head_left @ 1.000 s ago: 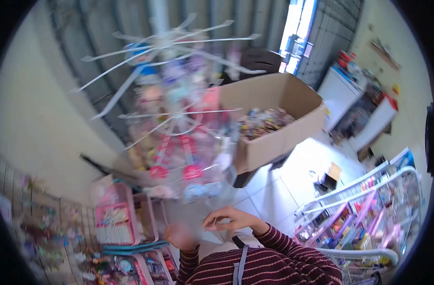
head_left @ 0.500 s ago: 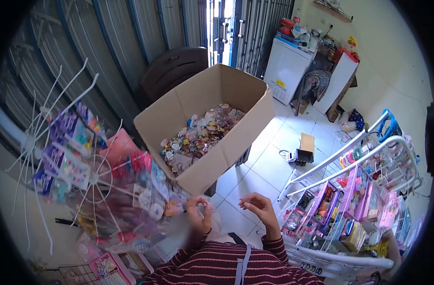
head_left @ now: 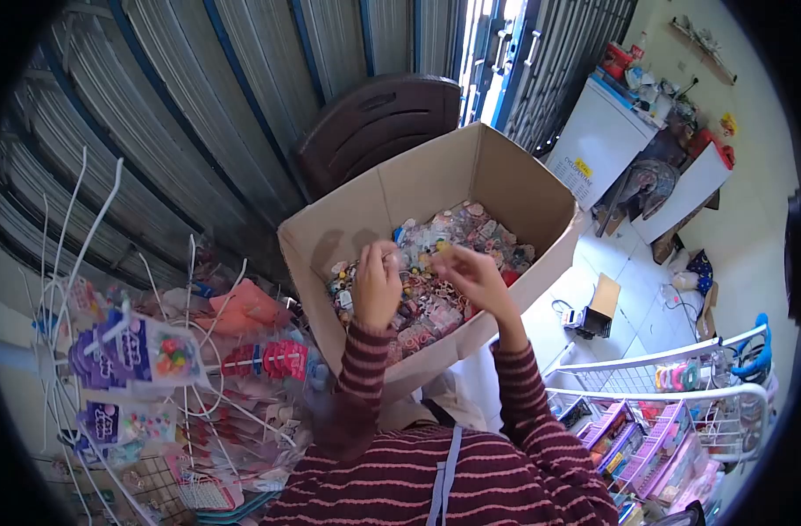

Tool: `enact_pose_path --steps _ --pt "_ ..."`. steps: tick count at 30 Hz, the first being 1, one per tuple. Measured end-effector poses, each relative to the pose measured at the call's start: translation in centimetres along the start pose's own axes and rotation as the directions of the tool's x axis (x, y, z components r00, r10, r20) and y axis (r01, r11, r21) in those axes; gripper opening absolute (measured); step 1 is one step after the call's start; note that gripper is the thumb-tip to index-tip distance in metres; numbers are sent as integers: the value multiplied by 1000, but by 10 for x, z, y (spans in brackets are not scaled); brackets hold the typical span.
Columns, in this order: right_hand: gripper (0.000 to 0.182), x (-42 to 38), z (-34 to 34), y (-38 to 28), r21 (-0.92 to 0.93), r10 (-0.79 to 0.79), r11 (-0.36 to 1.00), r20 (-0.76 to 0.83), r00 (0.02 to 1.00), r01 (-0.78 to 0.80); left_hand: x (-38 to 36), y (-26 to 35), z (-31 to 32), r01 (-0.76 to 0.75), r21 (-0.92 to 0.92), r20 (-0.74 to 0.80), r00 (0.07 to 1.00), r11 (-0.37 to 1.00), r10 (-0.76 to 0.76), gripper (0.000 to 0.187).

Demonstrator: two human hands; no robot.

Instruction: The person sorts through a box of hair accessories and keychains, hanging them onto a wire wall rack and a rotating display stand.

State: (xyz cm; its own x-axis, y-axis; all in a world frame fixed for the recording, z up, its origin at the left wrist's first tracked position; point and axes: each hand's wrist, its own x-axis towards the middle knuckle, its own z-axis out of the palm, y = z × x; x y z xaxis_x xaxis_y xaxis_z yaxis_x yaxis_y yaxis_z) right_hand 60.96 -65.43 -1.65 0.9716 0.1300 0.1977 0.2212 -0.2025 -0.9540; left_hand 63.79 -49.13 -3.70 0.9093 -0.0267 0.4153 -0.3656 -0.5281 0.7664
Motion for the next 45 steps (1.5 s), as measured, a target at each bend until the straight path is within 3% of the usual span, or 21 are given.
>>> enact_pose_path --steps 4,7,9,10,11,12,14,18,20,23,25,27,31,33,35,37,39,40,43,44,45 --pt "17 81 -11 30 -266 -53 955 287 956 133 53 -51 20 277 393 134 926 877 -352 19" --pt "20 133 4 71 -367 -33 894 518 854 257 63 -150 49 348 462 195 857 816 -476 23" --pt "21 157 15 82 -718 266 599 596 758 354 48 -227 68 561 405 234 700 722 -675 26" --pt "21 167 20 112 -704 259 606 614 746 369 0 -291 97 576 408 215 694 709 -687 26" --pt "22 174 30 161 -668 253 560 701 667 490 10 -359 112 -79 737 494 741 671 -456 32" --pt "23 178 38 198 -614 251 509 777 578 604 3 -347 107 -61 748 479 739 661 -473 32" --pt "22 178 49 230 -592 362 596 801 476 543 -1 -299 94 740 372 158 545 561 -824 35" --pt "20 160 56 302 -547 379 623 837 395 560 -15 -255 105 762 384 36 553 522 -833 39" --pt "24 149 51 306 -648 476 676 747 464 350 -15 -254 114 795 331 -6 541 509 -841 41" --pt "21 130 36 286 -587 362 763 735 574 271 -24 -268 131 822 279 -143 548 498 -824 56" --pt "19 120 36 277 -613 360 749 696 622 253 -3 -234 132 904 323 -286 374 279 -882 68" --pt "19 118 40 266 -725 455 627 638 621 285 -1 -230 135 924 316 -317 317 215 -894 67" --pt "18 104 58 298 -719 390 589 653 649 369 -10 -236 139 913 326 -340 357 247 -870 55" --pt "16 96 57 302 -661 163 634 622 766 402 -13 -237 137 925 288 -331 339 248 -881 50" --pt "17 97 51 297 -634 206 684 643 738 361 -17 -233 134 869 234 -346 494 436 -798 41" --pt "19 112 46 291 -611 235 724 655 719 321 -18 -239 125 860 260 -356 508 439 -784 39" --pt "24 135 41 287 -501 264 787 801 538 360 -23 -257 111 761 69 -184 645 645 -742 37" --pt "30 153 38 271 -427 234 803 868 438 417 -13 -253 98 770 198 -122 633 606 -765 31" --pt "33 192 20 198 -377 260 864 902 346 333 10 -229 62 756 69 109 643 651 -758 25" --pt "33 200 16 179 -367 245 861 906 347 351 25 -193 48 544 186 26 830 818 -557 23" --pt "30 207 12 163 -323 212 898 913 348 299 32 -177 39 538 190 8 836 821 -549 23"
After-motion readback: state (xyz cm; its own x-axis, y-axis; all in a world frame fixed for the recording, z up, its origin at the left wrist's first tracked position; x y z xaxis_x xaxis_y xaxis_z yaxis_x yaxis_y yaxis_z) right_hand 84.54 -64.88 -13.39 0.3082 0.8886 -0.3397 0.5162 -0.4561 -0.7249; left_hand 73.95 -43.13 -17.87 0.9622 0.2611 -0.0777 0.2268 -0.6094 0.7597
